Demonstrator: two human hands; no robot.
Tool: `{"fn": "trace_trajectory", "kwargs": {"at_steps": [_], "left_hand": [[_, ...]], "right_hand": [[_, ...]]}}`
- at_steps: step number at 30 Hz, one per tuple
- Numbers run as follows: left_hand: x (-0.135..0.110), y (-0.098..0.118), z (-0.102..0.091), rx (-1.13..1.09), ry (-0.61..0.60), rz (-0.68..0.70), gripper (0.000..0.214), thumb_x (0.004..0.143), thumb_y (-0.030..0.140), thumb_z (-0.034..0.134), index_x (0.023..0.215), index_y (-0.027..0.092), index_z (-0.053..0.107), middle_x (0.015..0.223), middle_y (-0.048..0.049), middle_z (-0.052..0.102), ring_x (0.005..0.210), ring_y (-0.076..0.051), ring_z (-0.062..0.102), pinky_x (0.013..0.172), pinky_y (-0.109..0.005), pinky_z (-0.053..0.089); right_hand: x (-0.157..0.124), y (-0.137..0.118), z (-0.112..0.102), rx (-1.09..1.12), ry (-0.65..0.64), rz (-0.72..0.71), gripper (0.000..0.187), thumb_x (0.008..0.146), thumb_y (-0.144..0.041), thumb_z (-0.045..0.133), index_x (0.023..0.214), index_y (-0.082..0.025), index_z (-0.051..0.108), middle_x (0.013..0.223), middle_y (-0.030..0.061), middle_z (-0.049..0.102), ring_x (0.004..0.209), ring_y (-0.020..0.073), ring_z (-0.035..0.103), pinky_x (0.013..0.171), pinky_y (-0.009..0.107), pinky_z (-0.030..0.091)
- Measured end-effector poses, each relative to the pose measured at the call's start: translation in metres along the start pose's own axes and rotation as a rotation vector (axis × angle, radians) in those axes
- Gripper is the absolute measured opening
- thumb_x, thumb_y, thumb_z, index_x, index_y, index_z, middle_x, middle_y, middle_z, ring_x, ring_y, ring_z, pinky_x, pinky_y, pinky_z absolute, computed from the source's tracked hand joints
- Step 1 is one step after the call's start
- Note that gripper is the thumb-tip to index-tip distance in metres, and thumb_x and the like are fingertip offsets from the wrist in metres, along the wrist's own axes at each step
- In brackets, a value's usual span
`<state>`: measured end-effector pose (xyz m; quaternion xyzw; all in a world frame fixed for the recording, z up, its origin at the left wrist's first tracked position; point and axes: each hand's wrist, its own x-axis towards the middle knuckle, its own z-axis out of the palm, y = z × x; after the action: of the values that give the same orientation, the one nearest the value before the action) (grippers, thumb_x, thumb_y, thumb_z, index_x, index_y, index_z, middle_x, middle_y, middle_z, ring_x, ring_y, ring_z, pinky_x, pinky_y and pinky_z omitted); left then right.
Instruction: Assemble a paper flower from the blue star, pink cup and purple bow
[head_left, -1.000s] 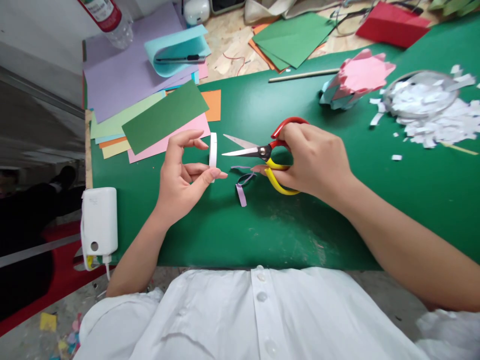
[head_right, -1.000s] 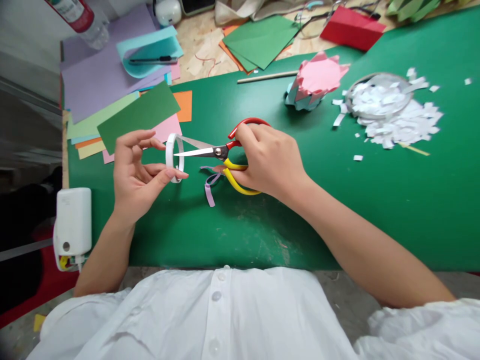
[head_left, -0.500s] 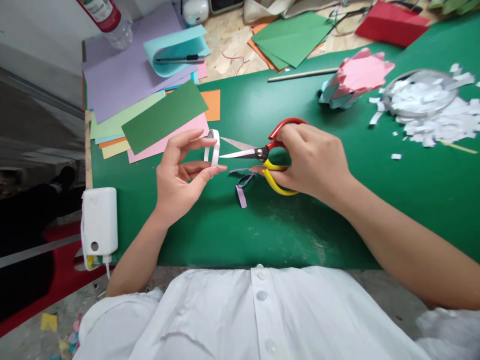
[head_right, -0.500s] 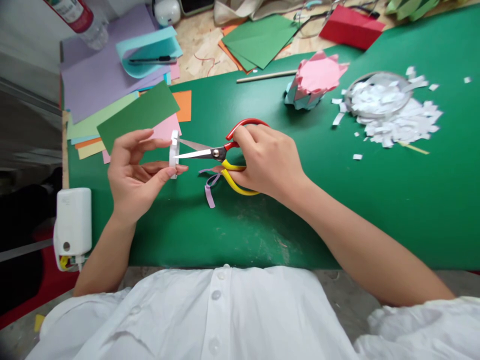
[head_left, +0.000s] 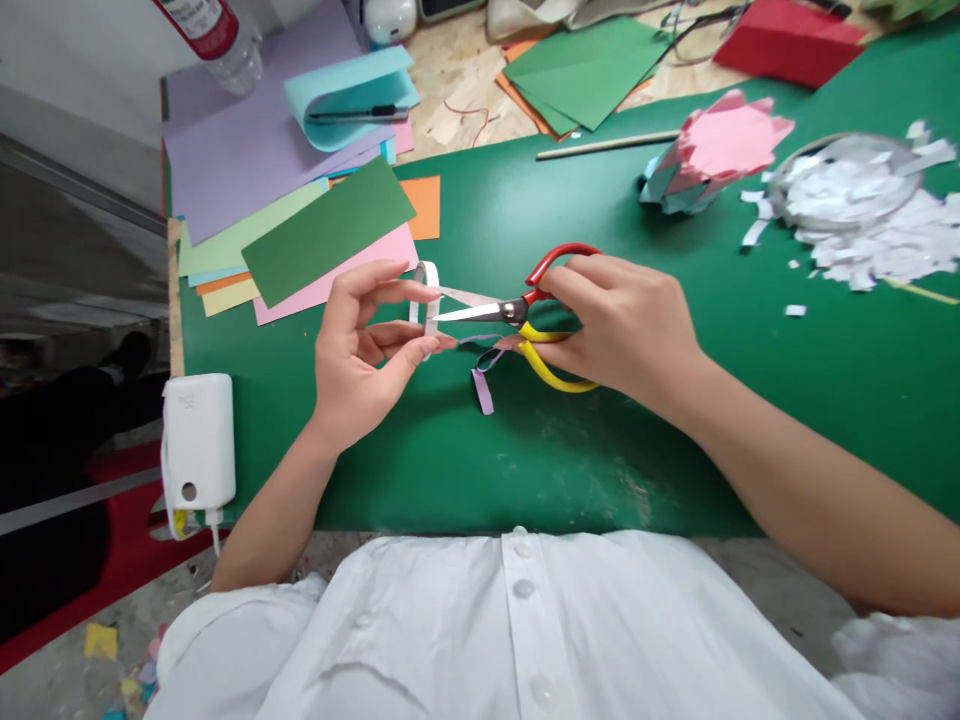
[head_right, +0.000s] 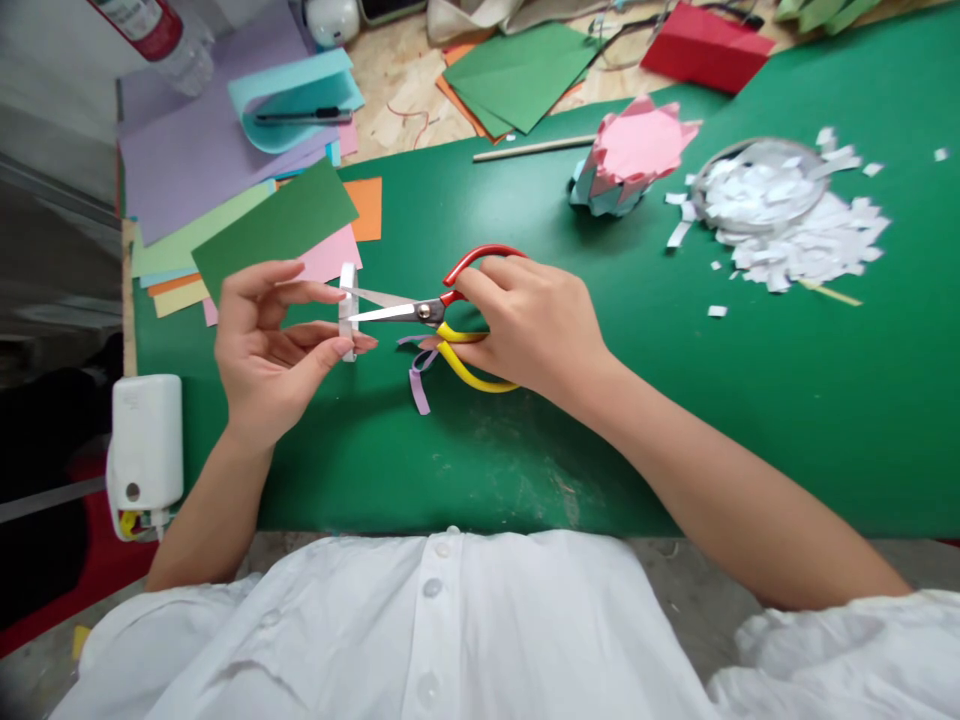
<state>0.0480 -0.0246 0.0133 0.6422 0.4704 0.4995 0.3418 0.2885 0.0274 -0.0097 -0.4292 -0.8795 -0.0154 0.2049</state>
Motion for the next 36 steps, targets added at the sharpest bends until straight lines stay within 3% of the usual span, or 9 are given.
{"fn": "trace_trajectory", "kwargs": {"at_steps": [4, 7, 14, 18, 25, 31, 36], "left_hand": [[-0.0003, -0.0004, 0.0, 0.002, -0.017, -0.014, 0.051, 0.082, 0.021, 0.078, 0.126, 0.031, 0.053, 0.114, -0.0007, 0.067, 0.108, -0.02, 0.072, 0.079, -0.029, 0.069], [-0.0004, -0.0007, 0.0001, -0.023, -0.037, -0.026, 0.053, 0.083, 0.021, 0.077, 0.128, 0.034, 0.052, 0.114, 0.001, 0.068, 0.092, -0.015, 0.075, 0.079, -0.029, 0.069], [0.0008, -0.0007, -0.0004, -0.139, -0.044, -0.022, 0.058, 0.079, 0.006, 0.076, 0.127, 0.033, 0.056, 0.112, 0.0033, 0.069, 0.083, -0.012, 0.076, 0.078, -0.027, 0.07], [0.0012, -0.0021, -0.0007, -0.155, -0.053, -0.009, 0.059, 0.078, 0.006, 0.077, 0.127, 0.034, 0.056, 0.112, 0.0037, 0.069, 0.083, -0.012, 0.076, 0.078, -0.027, 0.07], [0.0024, -0.0019, 0.0002, -0.096, -0.025, -0.004, 0.054, 0.079, 0.016, 0.08, 0.125, 0.033, 0.056, 0.11, 0.0026, 0.07, 0.084, -0.012, 0.075, 0.075, -0.026, 0.07], [0.0031, -0.0023, -0.001, -0.115, -0.033, -0.021, 0.051, 0.081, 0.022, 0.081, 0.124, 0.034, 0.057, 0.106, 0.0015, 0.07, 0.077, -0.014, 0.075, 0.074, -0.029, 0.069], [0.0036, -0.0062, -0.0014, -0.099, -0.026, 0.003, 0.051, 0.08, 0.018, 0.081, 0.123, 0.032, 0.058, 0.106, 0.0009, 0.069, 0.075, -0.012, 0.075, 0.072, -0.026, 0.069]], "right_hand": [[-0.0004, 0.0027, -0.0001, -0.01, 0.049, -0.058, 0.044, 0.093, -0.055, 0.053, 0.096, -0.016, 0.072, 0.078, 0.0063, 0.071, 0.07, 0.0184, 0.064, 0.056, 0.028, 0.034], [-0.0001, 0.006, 0.001, -0.022, 0.099, -0.11, 0.046, 0.094, -0.055, 0.05, 0.094, -0.015, 0.073, 0.071, 0.0057, 0.069, 0.063, 0.0174, 0.061, 0.054, 0.028, 0.029], [0.0007, 0.0072, -0.001, -0.06, -0.03, -0.061, 0.056, 0.094, -0.065, 0.043, 0.095, -0.018, 0.073, 0.073, 0.0074, 0.07, 0.065, 0.0182, 0.062, 0.054, 0.028, 0.028], [0.0015, 0.0063, -0.0023, -0.035, -0.082, -0.026, 0.053, 0.09, -0.068, 0.05, 0.095, -0.019, 0.072, 0.073, 0.0069, 0.072, 0.065, 0.0181, 0.062, 0.053, 0.028, 0.025], [0.0048, 0.0033, -0.0075, -0.019, -0.171, 0.045, 0.061, 0.088, -0.076, 0.046, 0.088, -0.02, 0.069, 0.075, 0.0068, 0.074, 0.067, 0.0177, 0.063, 0.052, 0.029, 0.023], [0.0039, 0.0054, -0.0041, -0.084, -0.073, 0.002, 0.06, 0.09, -0.073, 0.045, 0.08, -0.018, 0.068, 0.067, 0.0045, 0.071, 0.063, 0.0156, 0.064, 0.049, 0.028, 0.02], [0.0007, 0.0045, 0.0014, -0.112, -0.018, -0.013, 0.052, 0.092, -0.064, 0.049, 0.085, -0.018, 0.071, 0.072, 0.0046, 0.074, 0.063, 0.0171, 0.066, 0.048, 0.028, 0.02]]}}
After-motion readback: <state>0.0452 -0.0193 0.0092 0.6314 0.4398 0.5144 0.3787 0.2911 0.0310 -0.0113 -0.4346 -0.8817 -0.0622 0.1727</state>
